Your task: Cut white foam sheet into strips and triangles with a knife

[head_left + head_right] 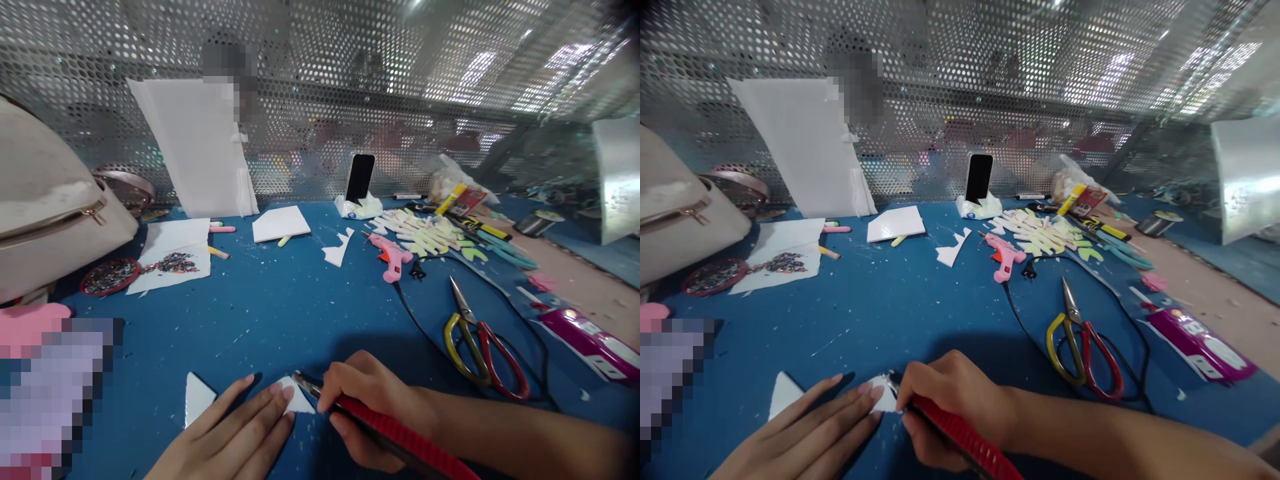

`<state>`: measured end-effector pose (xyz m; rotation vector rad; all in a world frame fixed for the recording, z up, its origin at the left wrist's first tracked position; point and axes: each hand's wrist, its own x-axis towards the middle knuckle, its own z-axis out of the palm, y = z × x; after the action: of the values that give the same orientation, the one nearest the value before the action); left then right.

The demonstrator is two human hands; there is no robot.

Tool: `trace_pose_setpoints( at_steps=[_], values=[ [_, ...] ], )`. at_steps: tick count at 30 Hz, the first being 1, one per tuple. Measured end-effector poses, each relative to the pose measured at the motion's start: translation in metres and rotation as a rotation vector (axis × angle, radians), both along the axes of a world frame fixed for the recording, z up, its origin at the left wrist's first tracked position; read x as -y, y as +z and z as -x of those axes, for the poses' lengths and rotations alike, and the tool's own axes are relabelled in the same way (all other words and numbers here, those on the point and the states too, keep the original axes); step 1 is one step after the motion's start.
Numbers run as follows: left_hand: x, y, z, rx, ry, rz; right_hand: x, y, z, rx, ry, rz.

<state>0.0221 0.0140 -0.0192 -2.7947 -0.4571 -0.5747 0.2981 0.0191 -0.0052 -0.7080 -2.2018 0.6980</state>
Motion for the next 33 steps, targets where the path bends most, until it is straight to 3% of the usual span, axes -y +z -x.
trace_pose_setpoints(
  at_steps=[5,9,13,18,25,28,33],
  values=[
    [0.0,-0.002,0.002,-0.028,-0.01,0.0,-0.004,0.003,0.001,-0.064,0.051,0.168],
    [-0.002,0.003,0.001,0.007,-0.015,-0.004,0.0,0.002,0.002,-0.001,0.022,0.119],
    [-0.003,0.004,0.001,-0.059,-0.034,-0.049,-0.001,-0.001,-0.001,0.08,0.051,-0.004],
    [-0.003,0.001,0.003,-0.067,-0.017,-0.026,-0.008,-0.002,-0.007,0.297,0.227,-0.284],
    [0.001,0.004,0.001,-0.043,0.0,0.009,0.004,0.001,0.001,0.413,0.112,-0.621],
    [0.002,0.007,-0.002,-0.017,0.02,0.012,0.004,-0.001,0.001,0.362,0.111,-0.57],
    [0.002,0.011,-0.005,-0.001,0.02,0.002,-0.003,-0.006,-0.002,0.067,0.066,-0.293]
  ],
)
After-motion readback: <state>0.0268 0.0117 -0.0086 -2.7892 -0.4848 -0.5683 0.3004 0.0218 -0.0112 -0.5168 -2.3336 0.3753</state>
